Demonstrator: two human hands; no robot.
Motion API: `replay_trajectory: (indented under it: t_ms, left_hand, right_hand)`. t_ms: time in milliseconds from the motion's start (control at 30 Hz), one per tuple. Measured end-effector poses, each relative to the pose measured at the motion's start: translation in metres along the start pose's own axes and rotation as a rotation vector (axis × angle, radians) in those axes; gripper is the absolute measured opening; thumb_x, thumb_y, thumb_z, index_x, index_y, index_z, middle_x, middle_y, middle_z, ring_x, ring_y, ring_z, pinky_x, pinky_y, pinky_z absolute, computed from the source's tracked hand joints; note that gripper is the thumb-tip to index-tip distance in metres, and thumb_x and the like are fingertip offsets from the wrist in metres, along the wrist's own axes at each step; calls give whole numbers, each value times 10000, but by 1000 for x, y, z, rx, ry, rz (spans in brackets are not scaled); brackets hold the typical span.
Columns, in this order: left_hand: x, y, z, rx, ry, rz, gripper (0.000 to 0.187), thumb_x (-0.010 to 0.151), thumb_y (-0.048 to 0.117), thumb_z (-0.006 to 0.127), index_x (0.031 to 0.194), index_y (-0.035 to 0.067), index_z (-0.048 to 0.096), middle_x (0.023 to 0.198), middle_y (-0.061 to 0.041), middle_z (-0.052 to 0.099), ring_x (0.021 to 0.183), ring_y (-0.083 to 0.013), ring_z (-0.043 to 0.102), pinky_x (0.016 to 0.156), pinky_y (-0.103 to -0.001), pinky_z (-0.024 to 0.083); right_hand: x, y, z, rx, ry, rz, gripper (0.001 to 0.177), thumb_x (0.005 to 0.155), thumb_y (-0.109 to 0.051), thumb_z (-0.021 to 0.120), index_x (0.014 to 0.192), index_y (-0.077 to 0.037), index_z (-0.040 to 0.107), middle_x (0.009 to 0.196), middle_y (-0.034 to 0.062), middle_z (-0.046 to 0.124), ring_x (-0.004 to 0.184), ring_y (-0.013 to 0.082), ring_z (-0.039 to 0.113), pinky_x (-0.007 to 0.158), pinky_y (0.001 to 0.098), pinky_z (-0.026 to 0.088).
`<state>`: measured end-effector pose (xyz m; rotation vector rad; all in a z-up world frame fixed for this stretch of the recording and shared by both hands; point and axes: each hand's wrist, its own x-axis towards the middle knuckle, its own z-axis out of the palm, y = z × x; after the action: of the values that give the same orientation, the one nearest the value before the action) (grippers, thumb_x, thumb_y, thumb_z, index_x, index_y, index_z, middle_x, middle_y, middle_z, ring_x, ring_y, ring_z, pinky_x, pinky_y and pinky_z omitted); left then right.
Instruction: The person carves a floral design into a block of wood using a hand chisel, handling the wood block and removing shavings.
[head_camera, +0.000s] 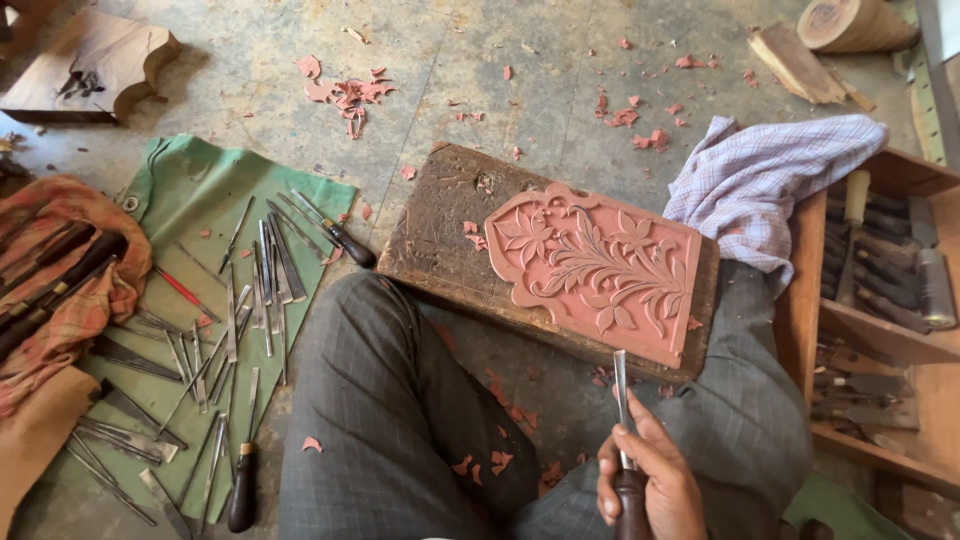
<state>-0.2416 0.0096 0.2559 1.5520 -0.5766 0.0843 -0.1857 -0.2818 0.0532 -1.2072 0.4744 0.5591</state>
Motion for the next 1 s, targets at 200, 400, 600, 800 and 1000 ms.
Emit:
replay_trajectory:
  t_ms: [200, 400, 600, 800, 1000]
  left_hand:
    - [2, -11, -17, 39, -34, 72, 262, 863, 25, 749, 1108, 67, 668, 971, -57, 686, 928, -151, 669, 842, -323, 579]
    - [-4, 12, -19, 22, -54, 149, 287, 855, -10, 747, 1112, 76, 655, 959, -46, 669, 929, -137, 651, 844, -320, 573]
    - [26, -78, -60, -146, 327, -53, 291, 838, -60, 706, 1086, 79, 640, 923, -43, 673, 882, -122, 657, 797, -306, 580]
    - [23, -197, -120, 161, 744, -357, 253, 811, -38, 704, 1046, 24, 632, 897, -28, 636, 777, -110, 634, 660, -251, 579]
    - [-8, -274, -124, 212, 763, -392, 252, 774, 26, 758, 1007, -5, 667, 879, -42, 691, 787, -103, 650, 704, -259, 534]
  right_hand:
    - [5, 11, -8, -71, 71, -17, 699, 847, -70, 616, 1520, -76, 425, 776, 166, 632, 442, 236, 569, 385, 374, 457]
    - [18, 31, -24, -11, -1, -42, 676, 761, 58, 705, 1398, -52, 509, 941, 122, 681, 652, 170, 617, 564, 341, 544]
    - [5, 30, 13, -17, 257, -26, 318, 832, 7, 670, 1087, -98, 511, 857, 161, 690, 608, 207, 597, 499, 333, 482]
    - [-1, 20, 48, -259, 240, -158, 383, 789, 47, 748, 1067, -65, 509, 877, 148, 653, 563, 164, 565, 410, 332, 484]
    - [10, 24, 66, -400, 305, -249, 358, 764, 74, 754, 1040, -33, 552, 969, 121, 654, 575, 154, 616, 406, 309, 502]
